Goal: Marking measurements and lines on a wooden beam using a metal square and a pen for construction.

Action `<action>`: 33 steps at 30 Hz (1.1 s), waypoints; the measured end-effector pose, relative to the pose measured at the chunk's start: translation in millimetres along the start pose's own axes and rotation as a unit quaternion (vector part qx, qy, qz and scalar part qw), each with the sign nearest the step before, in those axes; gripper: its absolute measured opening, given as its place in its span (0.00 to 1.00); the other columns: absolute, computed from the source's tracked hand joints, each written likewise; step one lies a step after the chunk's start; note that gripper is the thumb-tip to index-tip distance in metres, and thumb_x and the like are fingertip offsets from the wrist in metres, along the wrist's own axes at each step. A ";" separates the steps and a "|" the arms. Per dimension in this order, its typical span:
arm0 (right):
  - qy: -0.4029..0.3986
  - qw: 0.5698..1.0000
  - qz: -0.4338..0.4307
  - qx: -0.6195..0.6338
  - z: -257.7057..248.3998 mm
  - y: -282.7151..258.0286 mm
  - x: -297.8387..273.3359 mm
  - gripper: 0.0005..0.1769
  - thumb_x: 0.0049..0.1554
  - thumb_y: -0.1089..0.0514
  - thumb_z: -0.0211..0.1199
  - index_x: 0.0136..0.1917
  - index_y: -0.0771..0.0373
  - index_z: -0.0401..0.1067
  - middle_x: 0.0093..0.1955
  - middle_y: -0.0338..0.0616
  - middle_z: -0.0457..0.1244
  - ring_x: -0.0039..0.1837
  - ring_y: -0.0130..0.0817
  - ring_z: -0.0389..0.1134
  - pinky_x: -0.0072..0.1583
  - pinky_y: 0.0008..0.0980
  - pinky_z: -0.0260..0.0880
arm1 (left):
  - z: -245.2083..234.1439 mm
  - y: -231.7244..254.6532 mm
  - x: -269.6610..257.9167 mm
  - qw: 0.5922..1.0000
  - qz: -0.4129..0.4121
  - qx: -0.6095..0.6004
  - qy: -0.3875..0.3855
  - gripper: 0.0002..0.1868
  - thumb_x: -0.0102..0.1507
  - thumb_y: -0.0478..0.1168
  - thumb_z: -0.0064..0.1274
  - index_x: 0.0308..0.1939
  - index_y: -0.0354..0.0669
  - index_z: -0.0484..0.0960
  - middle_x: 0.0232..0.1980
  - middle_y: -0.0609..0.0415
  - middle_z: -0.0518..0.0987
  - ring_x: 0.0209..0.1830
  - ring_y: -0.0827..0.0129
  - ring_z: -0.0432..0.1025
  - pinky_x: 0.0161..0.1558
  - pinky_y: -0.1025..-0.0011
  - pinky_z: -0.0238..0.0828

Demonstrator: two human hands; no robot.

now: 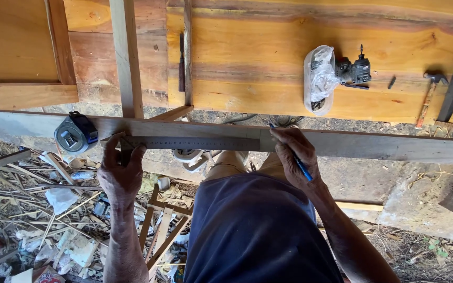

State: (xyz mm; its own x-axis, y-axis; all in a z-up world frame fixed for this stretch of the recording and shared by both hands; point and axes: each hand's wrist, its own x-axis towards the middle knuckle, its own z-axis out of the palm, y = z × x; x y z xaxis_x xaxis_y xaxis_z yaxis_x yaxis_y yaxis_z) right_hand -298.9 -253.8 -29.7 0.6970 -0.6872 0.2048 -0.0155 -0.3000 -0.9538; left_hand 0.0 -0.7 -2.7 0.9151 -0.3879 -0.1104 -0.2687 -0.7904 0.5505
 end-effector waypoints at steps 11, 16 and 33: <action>0.007 0.998 0.006 0.055 18.6 40.7 -22.6 0.10 0.59 0.69 0.63 0.55 0.68 0.71 0.44 0.52 0.68 0.44 0.36 0.72 0.46 0.33 0.71 | -1.8 6.5 -0.1 1.000 0.002 0.001 -0.002 0.24 0.60 0.46 0.70 0.59 0.61 0.80 0.27 0.45 0.76 0.31 0.43 0.76 0.40 0.49 0.71; 0.002 0.999 0.019 0.034 16.7 44.8 -15.8 0.10 0.48 0.74 0.69 0.42 0.73 0.70 0.33 0.56 0.68 0.30 0.36 0.70 0.33 0.26 0.70 | -2.6 12.2 -1.0 1.000 -0.004 -0.004 -0.003 0.24 0.60 0.47 0.69 0.59 0.61 0.80 0.27 0.46 0.77 0.32 0.42 0.76 0.40 0.47 0.70; 0.021 0.994 0.096 0.048 12.8 30.1 -5.4 0.03 0.56 0.68 0.65 0.43 0.70 0.72 0.36 0.57 0.70 0.34 0.38 0.72 0.36 0.31 0.76 | -6.4 4.8 1.1 0.999 0.033 -0.021 -0.007 0.24 0.61 0.48 0.69 0.60 0.58 0.81 0.30 0.42 0.79 0.35 0.40 0.77 0.40 0.47 0.71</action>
State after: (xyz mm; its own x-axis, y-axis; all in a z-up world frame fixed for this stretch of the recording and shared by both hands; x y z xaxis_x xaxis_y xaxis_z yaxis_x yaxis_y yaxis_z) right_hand -294.0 -250.6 -62.3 0.6570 -0.7535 0.0235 -0.0755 -0.0967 -0.9925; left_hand 1.6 -1.8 5.1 0.8914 -0.4452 -0.0854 -0.3144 -0.7429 0.5910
